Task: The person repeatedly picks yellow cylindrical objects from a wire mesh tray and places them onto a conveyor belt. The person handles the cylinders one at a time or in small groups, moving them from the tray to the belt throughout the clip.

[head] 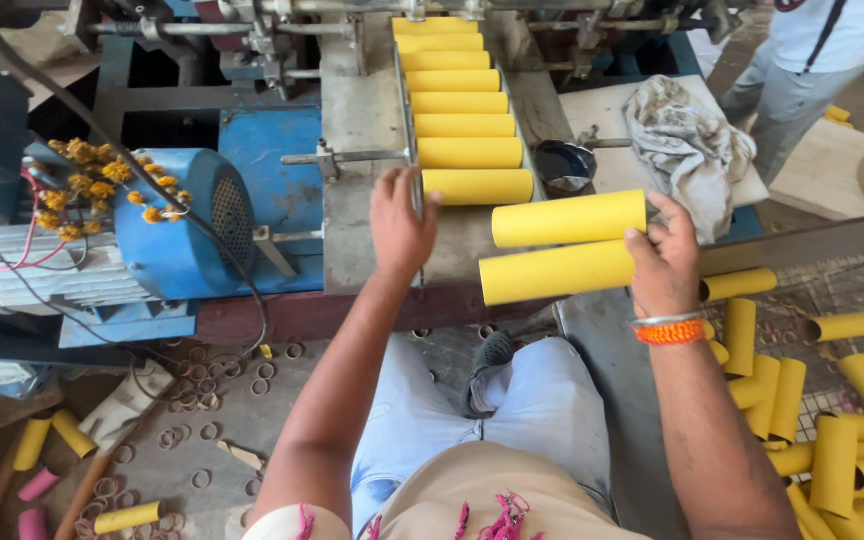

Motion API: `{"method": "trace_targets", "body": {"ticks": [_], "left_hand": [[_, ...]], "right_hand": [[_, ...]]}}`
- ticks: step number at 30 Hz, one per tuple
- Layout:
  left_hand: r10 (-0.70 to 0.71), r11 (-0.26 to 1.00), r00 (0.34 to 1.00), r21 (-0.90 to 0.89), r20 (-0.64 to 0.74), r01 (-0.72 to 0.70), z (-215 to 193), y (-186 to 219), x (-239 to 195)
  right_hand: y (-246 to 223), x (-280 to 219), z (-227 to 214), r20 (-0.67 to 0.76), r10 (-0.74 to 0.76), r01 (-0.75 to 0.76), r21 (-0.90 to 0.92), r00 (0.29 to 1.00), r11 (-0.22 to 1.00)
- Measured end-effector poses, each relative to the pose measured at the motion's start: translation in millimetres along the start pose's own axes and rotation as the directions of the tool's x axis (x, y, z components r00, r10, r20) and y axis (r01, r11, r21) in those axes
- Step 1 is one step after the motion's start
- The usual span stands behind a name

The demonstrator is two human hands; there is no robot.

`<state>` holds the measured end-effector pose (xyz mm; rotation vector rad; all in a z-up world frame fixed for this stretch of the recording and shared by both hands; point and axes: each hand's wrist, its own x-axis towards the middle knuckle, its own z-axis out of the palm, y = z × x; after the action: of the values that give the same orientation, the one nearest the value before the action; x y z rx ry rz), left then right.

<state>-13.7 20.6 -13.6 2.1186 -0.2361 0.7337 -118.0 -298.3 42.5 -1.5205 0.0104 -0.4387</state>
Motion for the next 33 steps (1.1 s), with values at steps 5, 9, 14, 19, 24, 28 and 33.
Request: {"method": "trace_targets", "body": {"ticks": [5, 9, 14, 19, 24, 28, 33], "left_hand": [[0.290, 0.950, 0.920, -0.200, 0.264, -0.242, -36, 47, -27], [0.356, 0.922, 0.840, -0.006, 0.410, -0.388, -22, 56, -41], [0.277, 0.900, 0.877, 0.212, 0.394, -0.380, 11, 17, -42], [0.137, 0.777, 0.834, 0.464, 0.534, -0.425, 34, -1, -31], [0.224, 0.822, 0.904, 0.428, 0.364, -0.376, 25, 17, -19], [0.329, 0.919, 0.835, 0.055, 0.441, -0.391, 42, 70, -34], [0.734, 0.675, 0.427, -0.637, 0.528, -0.372, 107, 186, -110]], "right_hand": [[28, 19, 26, -0.006, -0.011, 0.010, -0.084, 1.000, 0.996], [63, 32, 43, -0.012, -0.003, 0.002, -0.096, 1.000, 0.995], [87, 57, 78, 0.054, 0.004, 0.029, -0.592, 0.999, 0.805], [57, 64, 82, 0.394, -0.319, 0.452, -0.882, 0.862, 0.133], [22, 29, -4, 0.151, -0.099, 0.181, -0.814, 0.984, 0.552], [21, -54, -125, -0.175, 0.055, -0.177, -0.826, 0.983, 0.535], [23, -207, -236, -0.393, 0.353, -0.501, -0.812, 0.849, 0.300]]}}
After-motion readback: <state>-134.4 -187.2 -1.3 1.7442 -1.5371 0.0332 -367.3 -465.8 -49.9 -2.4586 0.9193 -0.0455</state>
